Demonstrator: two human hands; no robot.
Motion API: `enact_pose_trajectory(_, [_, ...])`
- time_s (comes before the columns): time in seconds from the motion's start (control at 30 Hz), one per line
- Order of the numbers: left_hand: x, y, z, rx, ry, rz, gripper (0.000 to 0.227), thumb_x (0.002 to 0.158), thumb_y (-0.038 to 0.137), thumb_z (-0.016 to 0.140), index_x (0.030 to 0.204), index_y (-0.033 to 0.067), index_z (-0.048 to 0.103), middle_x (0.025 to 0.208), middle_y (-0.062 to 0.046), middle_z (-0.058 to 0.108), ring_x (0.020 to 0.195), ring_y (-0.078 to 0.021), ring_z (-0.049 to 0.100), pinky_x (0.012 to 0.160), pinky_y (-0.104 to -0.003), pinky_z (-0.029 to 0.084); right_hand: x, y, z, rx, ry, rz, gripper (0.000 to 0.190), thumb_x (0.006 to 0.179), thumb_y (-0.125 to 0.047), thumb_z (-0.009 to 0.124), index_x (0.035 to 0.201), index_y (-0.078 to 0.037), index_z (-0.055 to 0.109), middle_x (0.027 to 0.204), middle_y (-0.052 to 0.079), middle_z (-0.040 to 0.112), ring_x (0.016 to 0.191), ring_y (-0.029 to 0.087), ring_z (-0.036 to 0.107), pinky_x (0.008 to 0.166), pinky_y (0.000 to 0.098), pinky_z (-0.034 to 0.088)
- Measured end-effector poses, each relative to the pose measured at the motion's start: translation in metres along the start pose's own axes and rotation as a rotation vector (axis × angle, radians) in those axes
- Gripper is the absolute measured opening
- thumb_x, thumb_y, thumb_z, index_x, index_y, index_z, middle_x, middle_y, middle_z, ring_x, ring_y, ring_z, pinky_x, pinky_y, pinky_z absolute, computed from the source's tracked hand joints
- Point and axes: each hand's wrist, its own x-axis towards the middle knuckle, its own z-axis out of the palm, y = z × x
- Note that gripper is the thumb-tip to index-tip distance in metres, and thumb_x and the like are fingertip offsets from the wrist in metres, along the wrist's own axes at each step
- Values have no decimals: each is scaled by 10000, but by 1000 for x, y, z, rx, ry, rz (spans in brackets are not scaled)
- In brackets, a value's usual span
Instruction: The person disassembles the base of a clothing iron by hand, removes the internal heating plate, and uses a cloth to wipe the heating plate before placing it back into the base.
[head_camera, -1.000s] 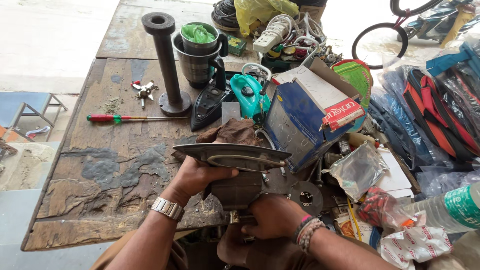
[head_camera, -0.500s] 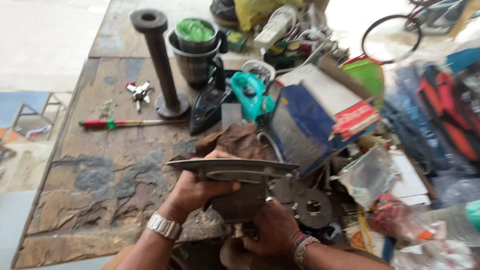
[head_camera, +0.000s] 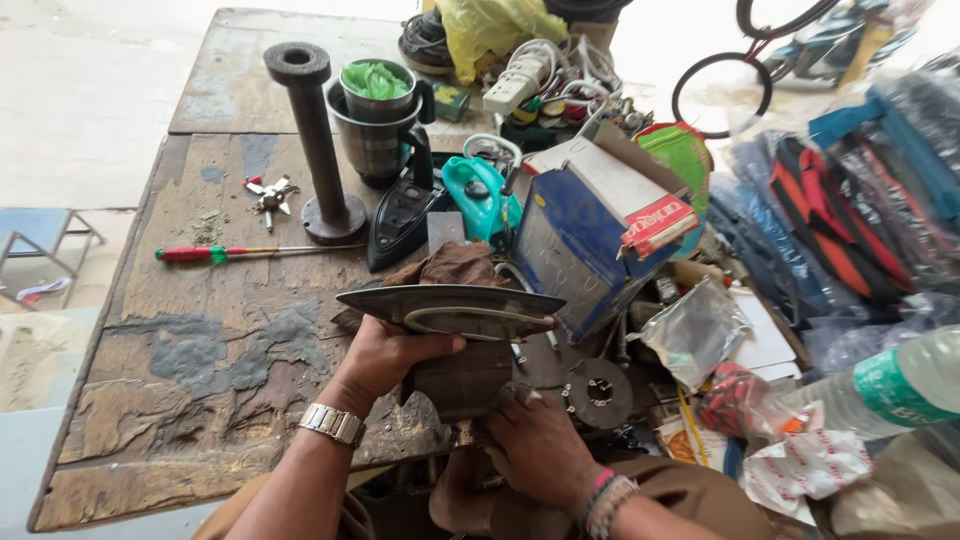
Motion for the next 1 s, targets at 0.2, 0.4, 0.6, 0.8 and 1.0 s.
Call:
enact_pose_trajectory(0.2, [1, 0, -3, 34, -17, 36, 408, 707, -4, 880, 1092, 33, 753, 1053, -52, 786, 953, -140, 719, 852, -328, 612, -32, -3, -3, 99, 7, 398, 348, 793, -177, 724, 1138, -135, 706, 1108, 98, 661, 1044, 336, 609, 856, 487, 452])
enact_pose_trajectory(0.4, [3, -1, -2, 4, -33, 4, 409, 706, -1, 882, 1092, 29, 751, 1044, -50, 792, 961, -154, 721, 873, -341, 608, -36, 12, -1, 297, -47, 583, 220, 844, -191, 740, 1051, -121, 727, 1006, 124, 703, 1015, 360, 663, 845, 458, 531])
enact_pose_trajectory(0.6, [3, 5, -1, 40, -21, 40, 507, 670, 7, 883, 1146, 87, 727, 1096, -16, 776, 1037, -125, 702, 927, -329, 579, -14, -4, 3, 379, 2, 462, 265, 807, -207, 759, 1054, -111, 751, 997, 127, 715, 946, 370, 681, 809, 461, 527])
enact_pose_trajectory(0.8, [3, 2, -2, 76, -30, 35, 450, 687, 20, 897, 1114, 51, 757, 1076, -41, 788, 1011, -146, 711, 914, -340, 586, -3, -15, -8, 373, -28, 419, 254, 841, -251, 741, 1060, -121, 740, 958, 100, 717, 909, 342, 685, 779, 450, 528])
enact_pose_trajectory(1.0, [0, 8, -1, 52, -30, 2, 412, 700, 23, 890, 1084, 50, 743, 1033, -50, 787, 947, -146, 725, 841, -331, 613, -4, -19, -19, 243, 42, 440, 280, 795, -239, 774, 1065, -166, 778, 1046, 65, 692, 950, 313, 642, 808, 444, 511])
